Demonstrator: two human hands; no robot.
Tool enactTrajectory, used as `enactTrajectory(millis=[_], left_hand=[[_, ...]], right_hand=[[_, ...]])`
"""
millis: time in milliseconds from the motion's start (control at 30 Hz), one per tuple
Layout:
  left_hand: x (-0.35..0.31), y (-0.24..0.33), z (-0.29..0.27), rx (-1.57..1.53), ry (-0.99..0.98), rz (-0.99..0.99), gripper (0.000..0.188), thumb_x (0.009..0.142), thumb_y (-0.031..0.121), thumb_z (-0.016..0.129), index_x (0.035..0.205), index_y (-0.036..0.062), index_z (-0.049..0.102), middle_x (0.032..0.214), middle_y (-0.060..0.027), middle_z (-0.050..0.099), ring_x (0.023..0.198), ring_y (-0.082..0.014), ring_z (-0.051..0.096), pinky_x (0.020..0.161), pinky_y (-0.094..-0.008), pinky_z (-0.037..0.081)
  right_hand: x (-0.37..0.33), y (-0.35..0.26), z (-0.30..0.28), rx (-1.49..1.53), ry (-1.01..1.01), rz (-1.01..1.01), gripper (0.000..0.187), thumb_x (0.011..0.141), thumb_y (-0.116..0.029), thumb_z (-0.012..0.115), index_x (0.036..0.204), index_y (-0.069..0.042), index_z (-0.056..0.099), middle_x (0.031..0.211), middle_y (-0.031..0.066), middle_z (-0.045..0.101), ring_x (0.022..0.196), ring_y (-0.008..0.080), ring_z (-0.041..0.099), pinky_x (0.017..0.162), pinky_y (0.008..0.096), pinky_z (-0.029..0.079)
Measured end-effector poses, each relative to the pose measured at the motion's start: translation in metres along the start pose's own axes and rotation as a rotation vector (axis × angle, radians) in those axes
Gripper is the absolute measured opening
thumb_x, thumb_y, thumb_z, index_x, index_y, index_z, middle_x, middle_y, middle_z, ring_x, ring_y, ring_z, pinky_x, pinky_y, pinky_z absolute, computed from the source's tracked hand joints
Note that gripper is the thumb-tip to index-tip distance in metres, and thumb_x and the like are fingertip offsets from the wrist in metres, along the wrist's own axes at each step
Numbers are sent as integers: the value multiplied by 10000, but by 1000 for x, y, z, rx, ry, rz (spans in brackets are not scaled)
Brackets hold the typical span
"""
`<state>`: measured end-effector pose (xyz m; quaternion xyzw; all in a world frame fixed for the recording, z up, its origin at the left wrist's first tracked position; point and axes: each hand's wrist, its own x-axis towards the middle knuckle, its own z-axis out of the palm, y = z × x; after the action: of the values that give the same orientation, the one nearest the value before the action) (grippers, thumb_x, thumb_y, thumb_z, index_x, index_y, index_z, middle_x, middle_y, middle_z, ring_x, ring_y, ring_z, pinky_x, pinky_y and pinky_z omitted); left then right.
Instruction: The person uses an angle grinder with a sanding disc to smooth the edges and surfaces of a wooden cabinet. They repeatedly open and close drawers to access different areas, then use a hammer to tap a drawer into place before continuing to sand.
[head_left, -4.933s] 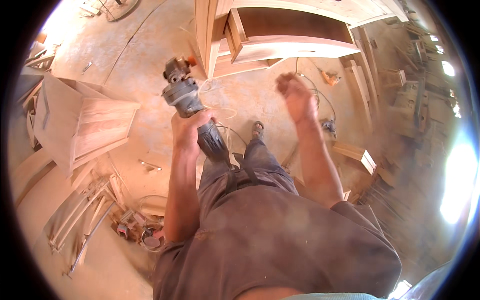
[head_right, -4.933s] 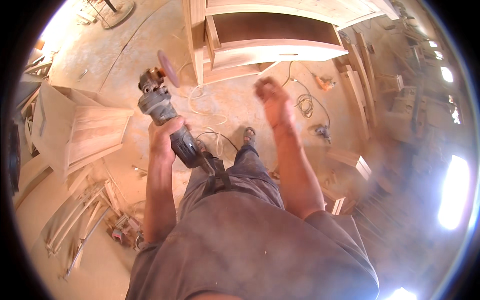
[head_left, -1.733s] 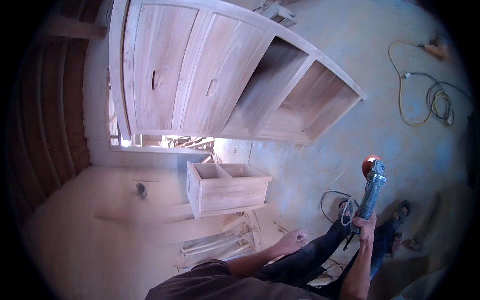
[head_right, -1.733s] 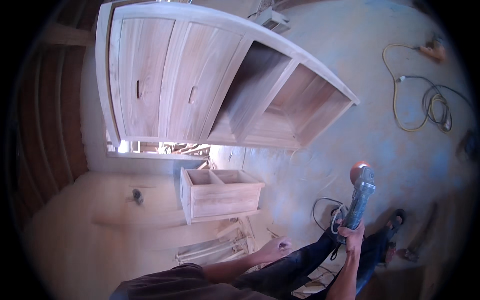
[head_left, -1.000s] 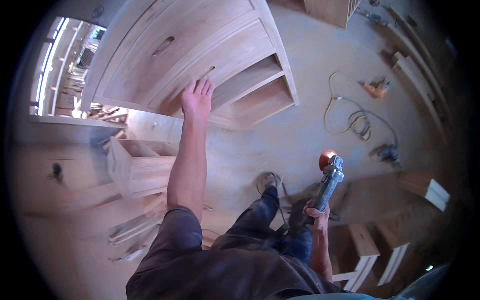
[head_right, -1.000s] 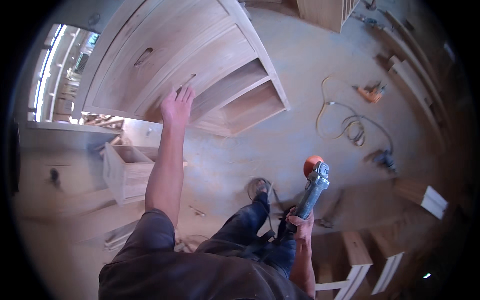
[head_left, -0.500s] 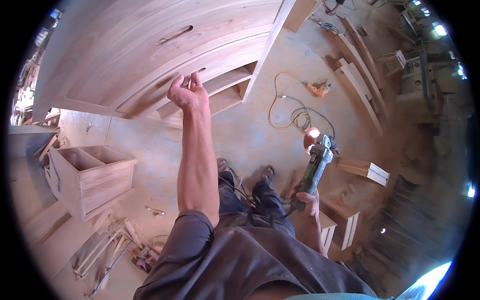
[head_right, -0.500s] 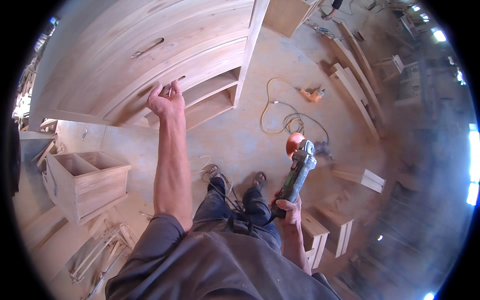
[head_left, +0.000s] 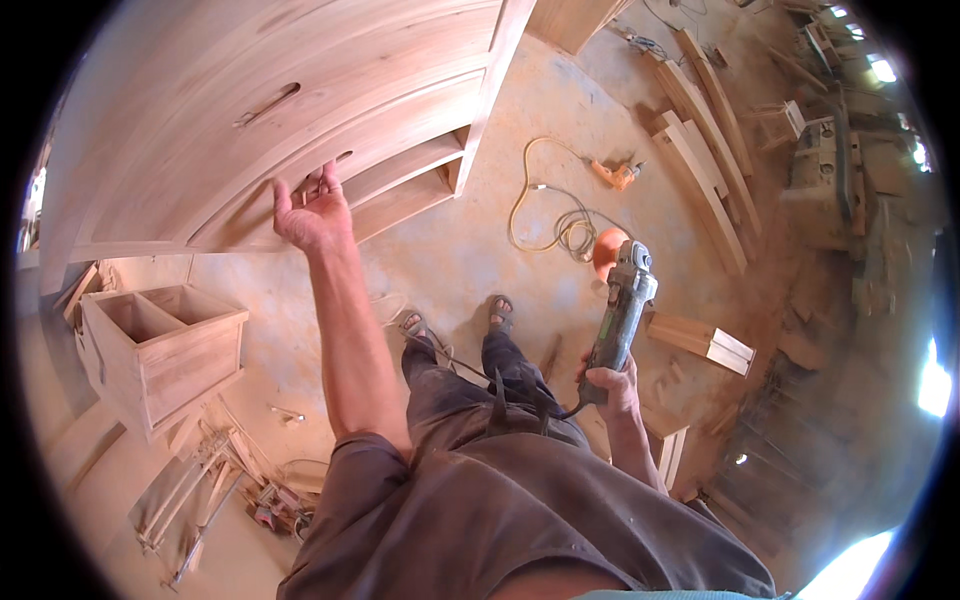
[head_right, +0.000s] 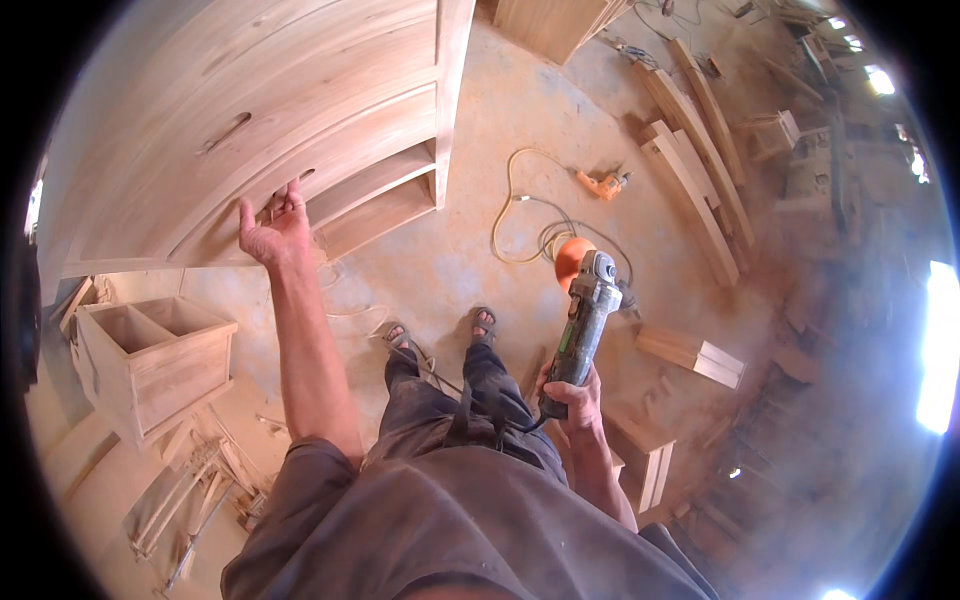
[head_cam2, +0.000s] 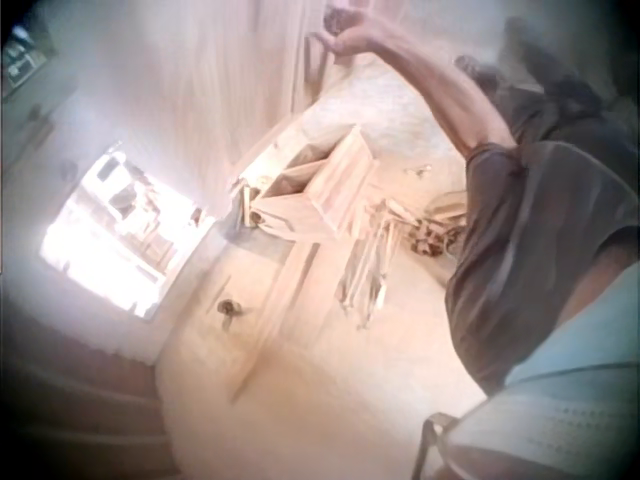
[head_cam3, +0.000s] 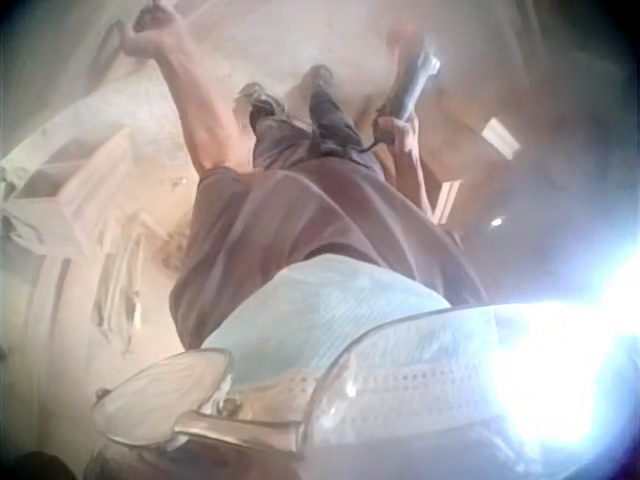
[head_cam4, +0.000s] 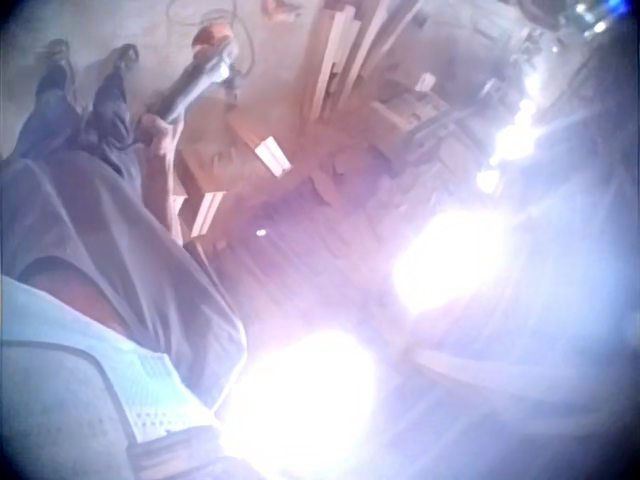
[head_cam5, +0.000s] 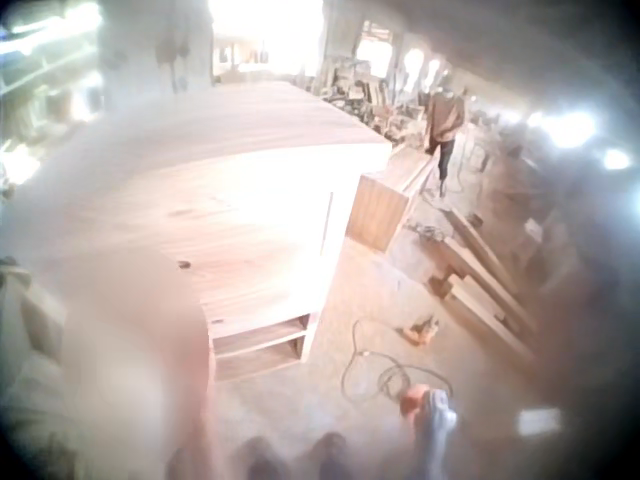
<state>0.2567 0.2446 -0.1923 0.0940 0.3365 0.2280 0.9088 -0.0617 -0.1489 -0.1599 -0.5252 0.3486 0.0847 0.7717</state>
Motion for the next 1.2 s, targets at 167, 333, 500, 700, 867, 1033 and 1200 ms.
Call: enactTrajectory(millis=[167,333,500,700,867,1033,1200], left_hand=[[13,7,-12,-53,-65,-71,599,958,390,714,1309,-50,509,1153,-249,616,1137,-404,598,944,-495,516],[-11,-30,17,132,56,17,536,924,363,777,1301,59,548,1149,-168,610,1015,-304,603,969,-482,526],[42,4,-4,70,-54,-28,815,852,426,844,1404,-25,448,1155,-195,576,950,-287,579,893,-409,558],[-6,5,-4,15,-156,-184,783,1012,377,635,1520,-77,248,1427,-282,468,1306,-435,533,1184,-544,394],[-89,-41,-82,557,-387,-513,422,1087,249,504,1407,-17,436,1336,-263,607,1218,-358,624,992,-462,559],[-202,-88,-143,997,-490,-1018,428,1058,425,559,1171,19,634,1062,-135,725,913,-237,699,867,-389,569],[-221,-71,-133,849,-596,-1147,613,1027,574,515,1229,1,600,1043,-147,704,963,-246,698,885,-403,579]], right_hand=[[24,-16,-9,48,-14,-24,465,601,-55,754,1038,28,615,833,132,682,691,249,684,666,372,588],[25,-12,-18,99,21,-7,413,637,-41,718,1032,10,605,824,128,669,687,263,677,649,382,589],[10,4,-9,42,79,-68,426,644,-95,703,1036,51,624,833,159,676,683,273,674,666,378,583],[-10,18,-6,51,82,-56,460,624,-112,703,1041,60,617,849,153,663,690,276,673,668,386,585],[-11,27,25,60,33,-41,462,642,-154,676,1047,55,604,865,157,655,712,263,657,672,381,561],[-9,22,79,127,-158,26,432,621,-68,710,1038,20,639,873,117,683,712,238,663,681,349,554],[-1,42,92,104,-377,109,492,588,-62,728,1065,15,633,877,121,672,709,242,664,670,355,556]])
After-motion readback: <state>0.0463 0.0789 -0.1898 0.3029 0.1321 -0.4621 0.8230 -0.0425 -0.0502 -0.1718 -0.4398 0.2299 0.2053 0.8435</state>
